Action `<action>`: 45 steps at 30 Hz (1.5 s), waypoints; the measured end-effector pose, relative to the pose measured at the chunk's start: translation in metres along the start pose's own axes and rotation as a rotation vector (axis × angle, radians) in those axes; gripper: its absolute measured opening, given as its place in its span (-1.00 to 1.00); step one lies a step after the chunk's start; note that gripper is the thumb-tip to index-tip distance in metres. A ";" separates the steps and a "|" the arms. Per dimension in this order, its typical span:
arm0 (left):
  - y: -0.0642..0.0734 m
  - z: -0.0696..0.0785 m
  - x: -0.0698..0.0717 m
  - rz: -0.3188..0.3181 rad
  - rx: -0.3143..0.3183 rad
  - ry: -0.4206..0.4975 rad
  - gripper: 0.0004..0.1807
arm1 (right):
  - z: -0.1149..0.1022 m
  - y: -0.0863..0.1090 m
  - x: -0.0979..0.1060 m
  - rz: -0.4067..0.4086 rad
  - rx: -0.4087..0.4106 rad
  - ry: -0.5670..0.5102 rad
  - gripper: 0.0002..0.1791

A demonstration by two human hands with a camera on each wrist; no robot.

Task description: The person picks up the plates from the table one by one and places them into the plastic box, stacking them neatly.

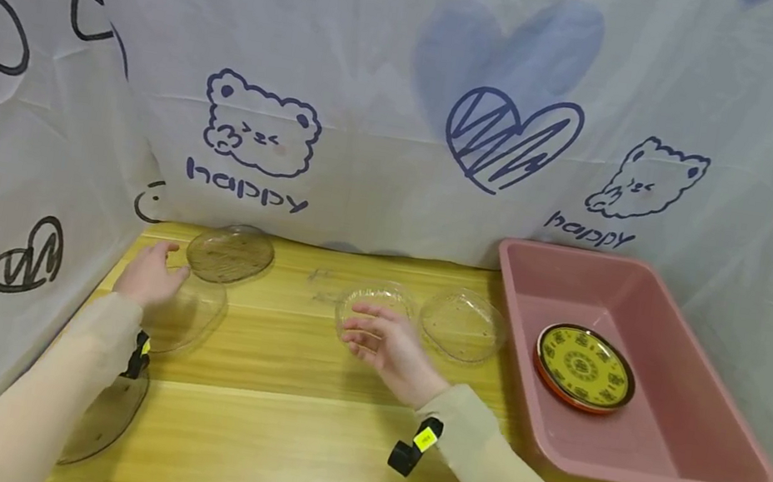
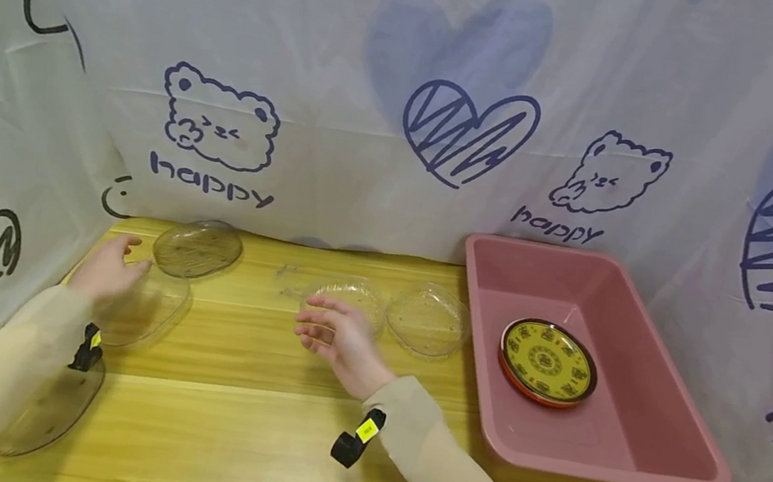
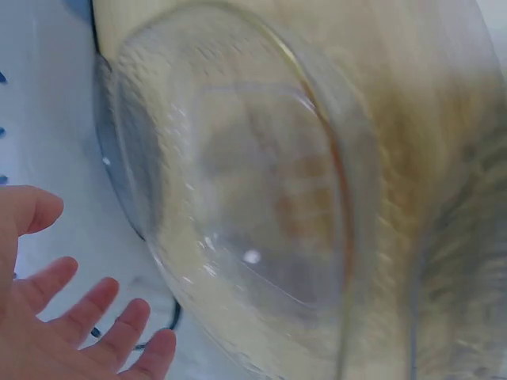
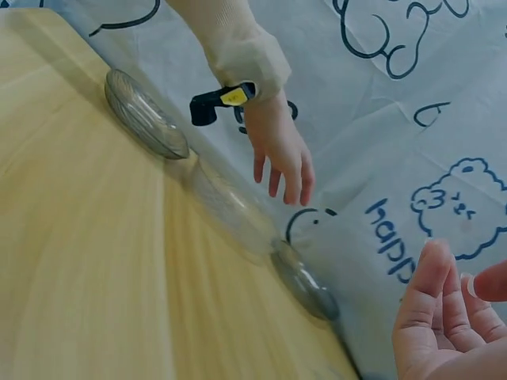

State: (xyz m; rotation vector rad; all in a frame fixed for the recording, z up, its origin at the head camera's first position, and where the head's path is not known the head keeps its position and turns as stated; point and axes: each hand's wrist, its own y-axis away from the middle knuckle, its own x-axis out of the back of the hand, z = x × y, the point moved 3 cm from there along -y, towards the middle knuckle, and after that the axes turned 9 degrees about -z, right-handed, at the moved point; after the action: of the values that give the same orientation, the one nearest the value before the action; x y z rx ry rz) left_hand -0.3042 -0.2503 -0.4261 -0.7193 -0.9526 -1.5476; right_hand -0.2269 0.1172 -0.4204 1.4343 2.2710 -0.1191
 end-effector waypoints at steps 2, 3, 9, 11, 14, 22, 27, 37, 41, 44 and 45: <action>0.001 -0.008 0.001 -0.021 0.024 -0.006 -0.26 | 0.005 -0.002 -0.003 -0.016 -0.018 -0.017 -0.63; 0.001 -0.012 0.001 -0.031 0.033 -0.009 -0.25 | 0.008 -0.002 -0.004 -0.024 -0.025 -0.019 -0.62; 0.004 -0.029 0.000 -0.116 0.088 0.000 -0.19 | 0.018 -0.004 -0.010 -0.046 -0.063 -0.019 -0.60; 0.005 -0.032 0.000 -0.128 0.096 -0.011 -0.19 | 0.021 -0.005 -0.012 -0.050 -0.072 -0.020 -0.60; 0.005 -0.037 0.000 -0.133 0.095 -0.039 -0.20 | 0.023 -0.005 -0.014 -0.058 -0.080 -0.018 -0.58; 0.001 -0.040 0.000 -0.152 0.094 -0.077 -0.21 | 0.028 -0.005 -0.015 -0.085 -0.093 -0.007 -0.57; 0.002 -0.034 -0.002 -0.183 0.108 -0.083 -0.23 | 0.032 -0.004 -0.017 -0.101 -0.106 -0.002 -0.58; 0.000 -0.029 -0.006 -0.271 0.062 -0.052 -0.22 | 0.038 -0.006 -0.019 -0.089 -0.123 0.004 -0.55; 0.001 -0.030 -0.006 -0.300 0.052 -0.049 -0.30 | 0.040 -0.007 -0.021 -0.085 -0.127 0.008 -0.55; 0.002 -0.031 -0.008 -0.321 0.067 -0.006 -0.48 | 0.042 -0.008 -0.022 -0.090 -0.132 0.016 -0.54; 0.002 -0.032 -0.009 -0.328 0.073 0.022 -0.55 | 0.043 -0.008 -0.023 -0.091 -0.136 0.019 -0.54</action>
State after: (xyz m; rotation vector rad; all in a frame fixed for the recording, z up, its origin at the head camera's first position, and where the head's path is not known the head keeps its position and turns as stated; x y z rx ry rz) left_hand -0.2991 -0.2740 -0.4487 -0.5104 -1.1472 -1.7899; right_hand -0.2117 0.0816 -0.4504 1.2685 2.3127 0.0204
